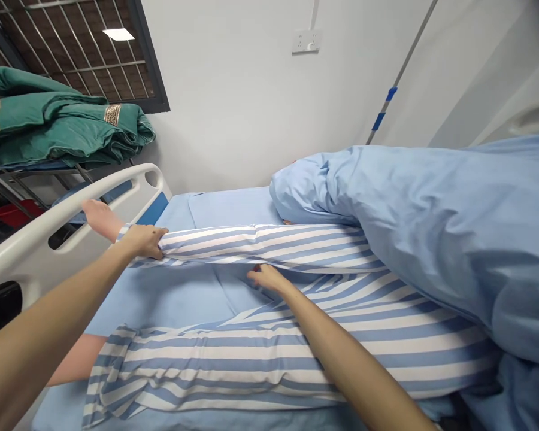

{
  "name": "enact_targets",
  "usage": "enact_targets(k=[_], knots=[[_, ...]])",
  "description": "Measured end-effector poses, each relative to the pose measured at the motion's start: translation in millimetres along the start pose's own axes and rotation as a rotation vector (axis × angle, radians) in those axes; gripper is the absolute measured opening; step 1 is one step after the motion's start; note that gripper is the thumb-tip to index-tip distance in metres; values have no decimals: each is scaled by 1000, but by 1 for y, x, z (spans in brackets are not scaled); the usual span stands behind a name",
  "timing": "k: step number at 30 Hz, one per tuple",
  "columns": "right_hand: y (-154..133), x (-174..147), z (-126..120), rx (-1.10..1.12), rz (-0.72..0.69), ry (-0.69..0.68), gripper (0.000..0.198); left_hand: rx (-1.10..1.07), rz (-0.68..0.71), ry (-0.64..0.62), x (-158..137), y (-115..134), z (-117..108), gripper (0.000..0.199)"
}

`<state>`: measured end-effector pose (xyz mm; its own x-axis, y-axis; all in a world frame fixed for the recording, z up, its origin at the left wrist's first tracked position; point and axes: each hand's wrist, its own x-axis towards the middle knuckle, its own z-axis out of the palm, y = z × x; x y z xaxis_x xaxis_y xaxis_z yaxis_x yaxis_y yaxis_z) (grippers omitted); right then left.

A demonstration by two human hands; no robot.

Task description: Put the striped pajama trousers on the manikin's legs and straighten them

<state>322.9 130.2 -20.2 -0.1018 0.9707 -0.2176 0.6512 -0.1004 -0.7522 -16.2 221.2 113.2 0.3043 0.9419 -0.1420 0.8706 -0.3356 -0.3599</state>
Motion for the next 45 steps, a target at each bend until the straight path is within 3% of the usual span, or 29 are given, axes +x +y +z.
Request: enact_targets(k=[2, 6, 10, 18, 24, 29, 32, 35, 39, 41, 45], knots=[[1, 0, 1, -34, 19, -32, 24, -18, -15, -24, -5, 9, 13, 54], [8, 3, 4, -84, 110, -116, 26, -103, -58, -70, -21, 37, 65, 51], [16, 6, 9, -119, 163, -204, 22, -77, -102, 34, -27, 52, 97, 44], [27, 8, 12, -224, 183, -289, 28, -142, -44, 47, -23, 45, 103, 39], [14, -6, 19, -499, 1, -186, 40, -224, -28, 100, -28, 46, 113, 39], [-8, -24, 22, -517, -59, -225, 61, -243, -52, 149, -44, 49, 113, 49], [-11, -42, 16, -477, -90, -226, 61, -282, -80, 259, -67, 58, 107, 61], [-9, -72, 11, -407, -141, -122, 53, -447, -28, 347, -107, 74, 98, 58], [-14, -127, 4, -356, -205, 151, 44, -725, 115, 122, -169, 96, 98, 54], [-19, -154, 0, -378, -224, 223, 40, -714, 146, 31, -193, 102, 103, 62], [-23, -194, 0, -450, -235, 299, 40, -545, 124, 88, -214, 105, 113, 65]])
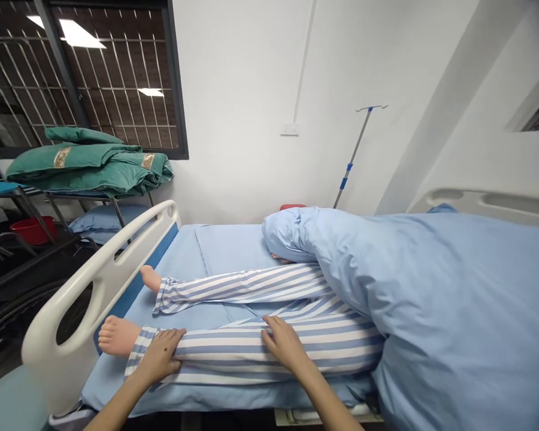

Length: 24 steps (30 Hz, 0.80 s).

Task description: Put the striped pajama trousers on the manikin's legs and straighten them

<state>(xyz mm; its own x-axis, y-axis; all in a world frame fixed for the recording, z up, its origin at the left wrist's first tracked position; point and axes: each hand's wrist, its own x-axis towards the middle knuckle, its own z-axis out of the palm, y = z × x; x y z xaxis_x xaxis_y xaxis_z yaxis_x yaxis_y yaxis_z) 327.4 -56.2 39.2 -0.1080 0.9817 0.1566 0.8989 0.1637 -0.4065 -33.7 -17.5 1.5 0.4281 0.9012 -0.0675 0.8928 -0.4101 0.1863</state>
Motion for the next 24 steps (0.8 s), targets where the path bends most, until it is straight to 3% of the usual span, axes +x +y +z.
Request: enact_targets(k=[4, 9, 16, 24], knots=[[4, -24, 11, -124, -7, 18, 44, 60, -64, 19, 0, 2, -1, 61], [5, -33, 24, -243, -19, -55, 65, 92, -110, 43, -2, 11, -4, 57], [-4, -32, 24, -297, 3, -86, 67, 131, -151, 61, -6, 15, -1, 55], [6, -30, 35, -343, -12, -91, 69, 124, -181, 113, -4, 13, 9, 53]])
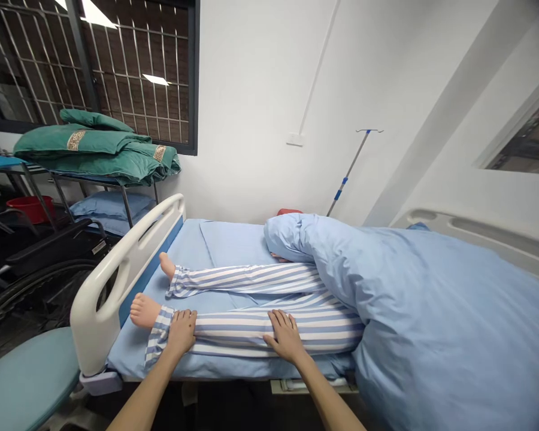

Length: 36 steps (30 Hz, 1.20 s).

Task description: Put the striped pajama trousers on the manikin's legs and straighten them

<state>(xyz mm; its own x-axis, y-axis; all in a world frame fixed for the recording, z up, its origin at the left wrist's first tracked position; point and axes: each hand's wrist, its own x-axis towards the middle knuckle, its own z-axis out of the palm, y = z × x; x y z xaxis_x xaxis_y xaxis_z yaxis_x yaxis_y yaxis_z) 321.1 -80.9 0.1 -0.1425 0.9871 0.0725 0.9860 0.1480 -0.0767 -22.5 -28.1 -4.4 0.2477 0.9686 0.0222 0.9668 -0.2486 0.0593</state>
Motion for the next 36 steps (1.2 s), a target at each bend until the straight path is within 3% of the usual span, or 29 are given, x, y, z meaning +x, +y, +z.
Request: enact_targets(k=[10, 20, 26, 36], knots=[[4, 0, 7, 4, -21, 63, 69, -9, 20, -8, 4, -3, 9, 59], [14, 3, 26, -7, -59, 148, 65, 3, 45, -101, 5, 0, -9, 65], [12, 2, 22, -3, -55, 158, 65, -92, 267, -96, 13, 16, -15, 86], [8, -3, 17, 65, -60, 167, 64, 58, 99, -147, 14, -7, -10, 57]])
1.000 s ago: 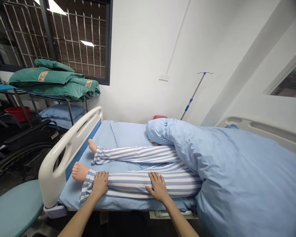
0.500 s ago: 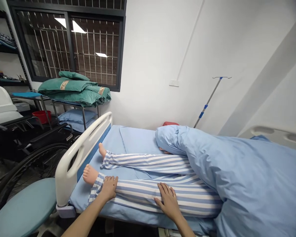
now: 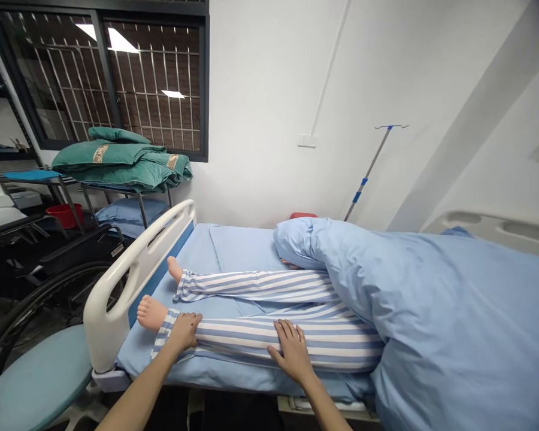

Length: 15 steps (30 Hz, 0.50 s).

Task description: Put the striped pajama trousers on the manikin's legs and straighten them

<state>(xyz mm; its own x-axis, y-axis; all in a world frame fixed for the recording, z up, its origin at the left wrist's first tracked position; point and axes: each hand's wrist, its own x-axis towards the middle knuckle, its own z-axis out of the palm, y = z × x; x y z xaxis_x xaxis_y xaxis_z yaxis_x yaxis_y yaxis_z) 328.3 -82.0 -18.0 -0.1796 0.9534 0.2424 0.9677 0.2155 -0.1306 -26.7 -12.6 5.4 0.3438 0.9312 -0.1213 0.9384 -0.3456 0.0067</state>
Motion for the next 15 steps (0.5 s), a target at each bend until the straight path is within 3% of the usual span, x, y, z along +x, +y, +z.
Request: enact_targets(k=[6, 9, 11, 13, 15], knots=[[-7, 6, -30, 134, 62, -68, 67, 99, -5, -53, 4, -1, -12, 55], [-18, -5, -44, 271, 103, 75, 48, 136, 26, -60, 7, -2, -33, 55], [-33, -21, -37, 417, 156, 192, 24, 139, 53, -17, 9, -5, -48, 53], [-52, -36, -15, 658, 218, 193, 10, 132, 79, 14, 8, -8, -62, 52], [-72, -43, 12, 1028, 302, 20, 11, 124, 92, 24, 4, -8, -74, 55]])
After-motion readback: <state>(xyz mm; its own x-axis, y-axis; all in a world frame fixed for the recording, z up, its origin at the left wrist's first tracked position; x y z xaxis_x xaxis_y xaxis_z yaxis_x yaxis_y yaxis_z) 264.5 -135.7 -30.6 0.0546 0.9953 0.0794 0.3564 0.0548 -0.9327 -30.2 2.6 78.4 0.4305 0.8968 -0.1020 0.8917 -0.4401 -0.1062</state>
